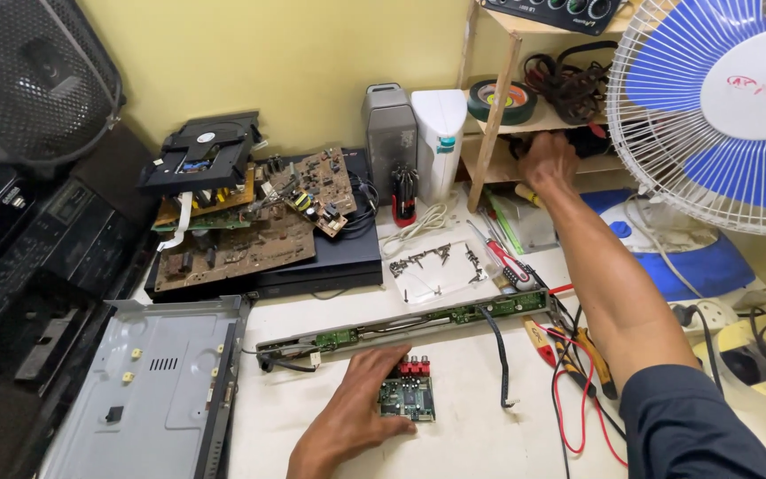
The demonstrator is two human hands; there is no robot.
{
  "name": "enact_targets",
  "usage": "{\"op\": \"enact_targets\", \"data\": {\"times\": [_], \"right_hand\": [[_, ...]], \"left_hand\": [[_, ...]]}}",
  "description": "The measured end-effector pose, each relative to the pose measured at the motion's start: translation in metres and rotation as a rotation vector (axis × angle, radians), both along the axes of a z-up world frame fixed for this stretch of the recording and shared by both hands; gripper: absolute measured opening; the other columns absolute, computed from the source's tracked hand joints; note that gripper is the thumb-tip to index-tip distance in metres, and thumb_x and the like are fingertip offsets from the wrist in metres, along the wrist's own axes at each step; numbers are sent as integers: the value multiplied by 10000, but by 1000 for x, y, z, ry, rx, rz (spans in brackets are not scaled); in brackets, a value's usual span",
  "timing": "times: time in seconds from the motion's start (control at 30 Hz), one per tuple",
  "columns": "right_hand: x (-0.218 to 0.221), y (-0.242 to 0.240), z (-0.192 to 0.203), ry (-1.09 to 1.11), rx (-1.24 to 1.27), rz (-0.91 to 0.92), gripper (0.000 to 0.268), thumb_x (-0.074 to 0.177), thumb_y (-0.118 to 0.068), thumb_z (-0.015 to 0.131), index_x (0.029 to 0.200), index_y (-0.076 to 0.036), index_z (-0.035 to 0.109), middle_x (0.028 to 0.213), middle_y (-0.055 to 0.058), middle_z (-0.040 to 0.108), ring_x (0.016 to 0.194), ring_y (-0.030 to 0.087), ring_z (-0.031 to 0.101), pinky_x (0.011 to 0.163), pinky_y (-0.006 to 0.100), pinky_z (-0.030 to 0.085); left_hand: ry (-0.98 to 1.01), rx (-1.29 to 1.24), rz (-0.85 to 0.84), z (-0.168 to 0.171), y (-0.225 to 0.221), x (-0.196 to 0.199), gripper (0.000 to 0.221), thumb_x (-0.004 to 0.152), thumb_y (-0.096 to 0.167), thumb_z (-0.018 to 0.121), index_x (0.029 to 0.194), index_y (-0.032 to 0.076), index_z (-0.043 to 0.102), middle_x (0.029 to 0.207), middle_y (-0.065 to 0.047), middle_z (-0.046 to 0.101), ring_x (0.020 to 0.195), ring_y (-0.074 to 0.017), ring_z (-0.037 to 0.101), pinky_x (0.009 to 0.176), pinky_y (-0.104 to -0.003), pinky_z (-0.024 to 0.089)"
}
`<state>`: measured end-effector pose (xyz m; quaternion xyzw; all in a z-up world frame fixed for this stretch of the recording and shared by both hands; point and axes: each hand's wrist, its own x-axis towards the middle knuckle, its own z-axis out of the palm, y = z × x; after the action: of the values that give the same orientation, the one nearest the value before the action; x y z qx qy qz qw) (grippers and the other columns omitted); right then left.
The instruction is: Connecting wires to a circuit board and testing the connections using a multimeter on a workbench.
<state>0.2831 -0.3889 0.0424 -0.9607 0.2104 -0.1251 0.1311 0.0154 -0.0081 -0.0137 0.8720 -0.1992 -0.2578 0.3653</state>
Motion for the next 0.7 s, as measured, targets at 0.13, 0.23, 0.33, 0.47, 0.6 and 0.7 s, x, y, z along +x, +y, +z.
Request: {"op": "enact_targets", "data": {"times": [0.13,0.23,0.33,0.47,0.6,0.7], "right_hand": [[2,3,4,17,-58,29,118,964,50,553,893,62,646,1062,265,661,968,476,648,802,560,556],[1,3,7,53,105,-38,325,867,-167,769,1091,53,683,1203,271,646,1084,484,651,853,536,567],[10,-4,5,10,109,-40,344,886,-200,661,1104,62,706,1221,294,662,1112,512,639,868,552,556],[22,-7,-1,58,12,-15,285,901,-201,664,1072,12,745,1148,234,717,1060,460,681,869,518,575],[45,-11,-17,-14,70,-80,176,870,-52,688,1037,-25,736,1115,227,728,1010,449,702,834,490,603],[56,-10,-25,-73,-32,-43,236,908,-130,659,1117,-39,722,1188,238,706,1055,465,681,849,522,606]], "left_hand": [[-30,-36,-14,-7,1,3,1064,736,236,896,1590,258,264,1635,-40,272,1505,-263,249,1235,-572,212],[-6,-2,-7,-8,1,2,1075,736,257,896,1595,285,250,1648,-26,255,1510,-259,246,1228,-597,216],[-33,-30,-22,-7,2,3,1071,732,262,900,1591,263,261,1630,-42,289,1494,-264,265,1222,-582,233],[11,-15,-26,-3,1,4,1079,758,259,900,1606,271,232,1660,-18,250,1531,-242,184,1245,-521,186],[-32,-55,-63,-17,4,10,1076,755,315,891,1605,231,236,1622,-23,314,1497,-240,224,1212,-464,256],[3,-74,-48,-12,4,10,1067,747,313,881,1602,237,247,1614,-21,325,1494,-246,236,1209,-493,268]]}}
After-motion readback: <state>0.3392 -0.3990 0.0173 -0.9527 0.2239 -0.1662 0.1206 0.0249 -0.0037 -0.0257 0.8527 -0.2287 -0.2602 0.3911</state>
